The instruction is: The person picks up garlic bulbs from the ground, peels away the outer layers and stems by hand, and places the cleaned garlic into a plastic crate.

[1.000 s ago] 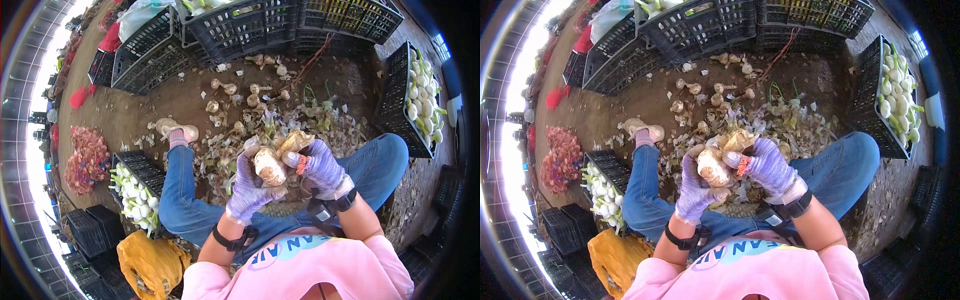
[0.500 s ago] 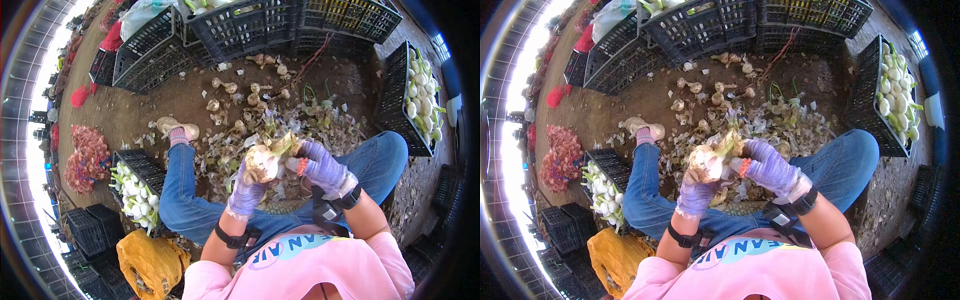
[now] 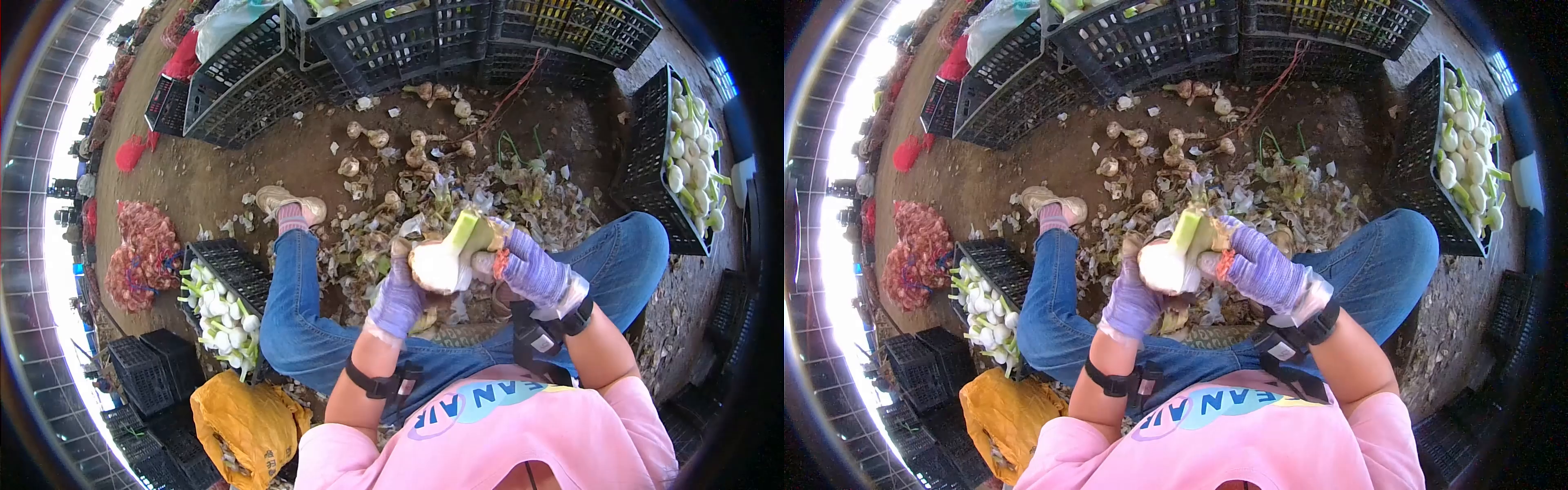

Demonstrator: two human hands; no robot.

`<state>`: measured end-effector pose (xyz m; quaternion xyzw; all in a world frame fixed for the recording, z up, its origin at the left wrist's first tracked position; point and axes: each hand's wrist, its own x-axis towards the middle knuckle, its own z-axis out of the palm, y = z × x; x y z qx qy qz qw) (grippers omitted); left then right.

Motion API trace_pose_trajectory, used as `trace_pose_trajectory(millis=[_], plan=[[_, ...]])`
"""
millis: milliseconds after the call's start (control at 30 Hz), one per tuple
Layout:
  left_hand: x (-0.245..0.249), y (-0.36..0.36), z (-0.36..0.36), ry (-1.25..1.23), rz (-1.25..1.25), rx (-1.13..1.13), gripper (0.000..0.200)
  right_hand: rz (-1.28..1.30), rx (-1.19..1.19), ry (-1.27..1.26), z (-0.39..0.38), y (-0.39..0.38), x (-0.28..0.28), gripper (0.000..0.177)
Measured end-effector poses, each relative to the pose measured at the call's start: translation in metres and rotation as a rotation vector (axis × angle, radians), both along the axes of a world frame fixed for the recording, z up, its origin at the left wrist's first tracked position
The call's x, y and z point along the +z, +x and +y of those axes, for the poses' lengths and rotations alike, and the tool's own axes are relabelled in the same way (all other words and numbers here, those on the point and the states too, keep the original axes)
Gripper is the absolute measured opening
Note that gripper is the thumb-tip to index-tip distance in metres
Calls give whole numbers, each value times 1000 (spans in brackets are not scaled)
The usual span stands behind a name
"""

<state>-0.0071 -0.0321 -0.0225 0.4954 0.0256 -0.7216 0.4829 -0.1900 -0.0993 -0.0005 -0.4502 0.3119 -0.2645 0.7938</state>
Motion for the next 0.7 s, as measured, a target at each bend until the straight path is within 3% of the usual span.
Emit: trace_pose_trajectory(millis=[67,100,133,200,267,333,400,467,533,600,633,667,700], plan=[[1,4,1,-417,-297,-119,73,18,-25,-12,2,0,-6,32],[2,-4,-1,-251,-414,-79,73,-37,55,90,2,0,-5,35],[7,-1,1,-245,-414,-79,73,-93,137,196,3,0,-3,39],[17,10,3,-432,-161,-153,77,-378,-103,580,11,3,15,51],[15,13,0,-470,-21,-127,79,-413,-75,552,14,4,4,55],[20,7,-1,-620,-321,-28,75,-346,-18,437,10,4,8,55],[26,4,-1,-519,-328,-4,74,-277,50,323,10,11,13,56],[20,9,-3,-453,-234,24,72,-567,-240,470,15,18,15,54],[20,14,-1,-625,36,100,73,-552,-577,586,4,6,-8,46],[25,16,1,-680,53,74,78,-419,-589,488,-9,-5,-21,43],[24,17,2,-682,52,74,78,-237,-335,432,-14,-16,-47,43],[23,16,2,-694,-10,77,80,-238,-336,428,-10,-14,-38,43],[22,15,3,-702,-70,79,82,-34,-225,274,1,-8,-19,45]])
